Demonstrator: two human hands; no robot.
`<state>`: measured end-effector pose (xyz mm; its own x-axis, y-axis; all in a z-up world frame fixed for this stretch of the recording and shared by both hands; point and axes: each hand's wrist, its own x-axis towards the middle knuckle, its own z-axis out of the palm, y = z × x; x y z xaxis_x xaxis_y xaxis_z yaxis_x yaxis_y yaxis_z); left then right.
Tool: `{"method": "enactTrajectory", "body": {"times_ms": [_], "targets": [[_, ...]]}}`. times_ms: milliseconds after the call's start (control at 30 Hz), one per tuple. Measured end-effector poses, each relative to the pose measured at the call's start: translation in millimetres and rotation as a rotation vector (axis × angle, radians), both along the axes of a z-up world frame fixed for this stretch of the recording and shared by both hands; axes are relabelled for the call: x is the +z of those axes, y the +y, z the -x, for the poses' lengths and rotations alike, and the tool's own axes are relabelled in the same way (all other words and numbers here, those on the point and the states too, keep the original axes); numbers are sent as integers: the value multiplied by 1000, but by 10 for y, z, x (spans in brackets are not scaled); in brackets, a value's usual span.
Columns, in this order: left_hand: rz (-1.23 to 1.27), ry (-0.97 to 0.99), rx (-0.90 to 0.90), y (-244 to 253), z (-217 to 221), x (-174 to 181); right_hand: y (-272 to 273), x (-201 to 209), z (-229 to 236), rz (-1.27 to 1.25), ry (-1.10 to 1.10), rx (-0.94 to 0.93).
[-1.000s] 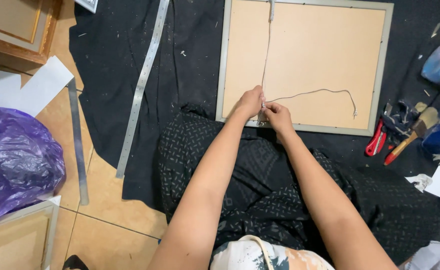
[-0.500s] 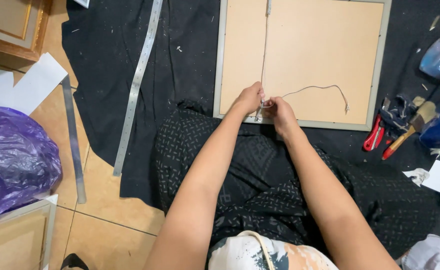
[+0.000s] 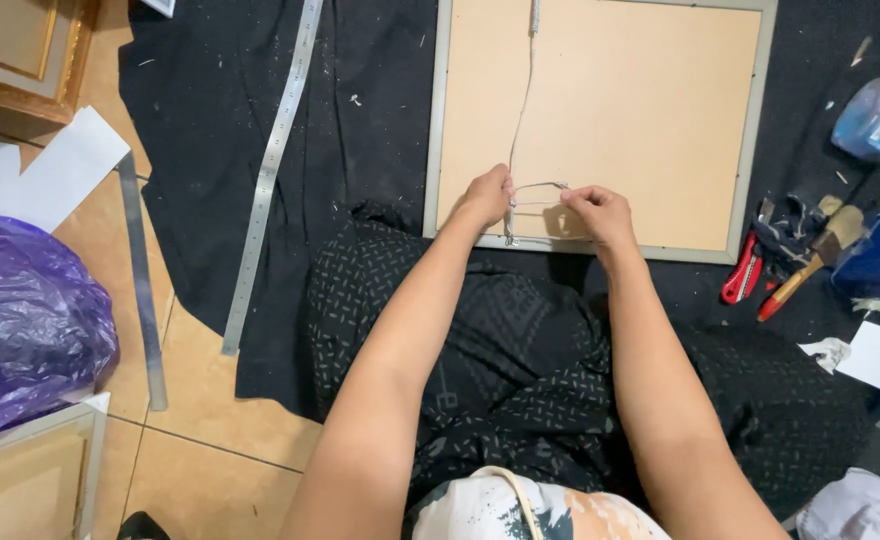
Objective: Attaching a hanging wire to the back of a picture frame by threading it through eyelets and twisting the ends.
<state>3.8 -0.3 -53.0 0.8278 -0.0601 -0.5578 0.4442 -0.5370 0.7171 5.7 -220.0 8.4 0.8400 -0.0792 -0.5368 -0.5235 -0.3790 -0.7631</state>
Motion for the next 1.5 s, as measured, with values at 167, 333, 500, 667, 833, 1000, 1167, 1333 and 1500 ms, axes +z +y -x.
{"method": "enactTrajectory", "body": {"times_ms": [167,333,500,667,833,1000,1167,1333,1500], "targets": [[37,17,42,5,-37,-29,-469,-343,-180,159,-157,-144],[80,16,94,-14,-44,-88,-914,-54,-233,369,-244,-95],[109,9,159,-10,-53,-307,-555,466,-209,1039,-629,61],[301,99,260,26,-24,-179,214,541,49,628,-661,454],[333,125,285,55,-16,-88,549,83,273,541,-437,611],[349,139,314,41,-40,34,546,98,293,365,-286,506],[317,175,285,18,-63,30,495,-121,289,261,-175,387],[322,151,268,24,-59,-23,529,-168,296,214,-54,307],[158,42,127,61,-28,83,597,-110,318,164,-49,270]]}}
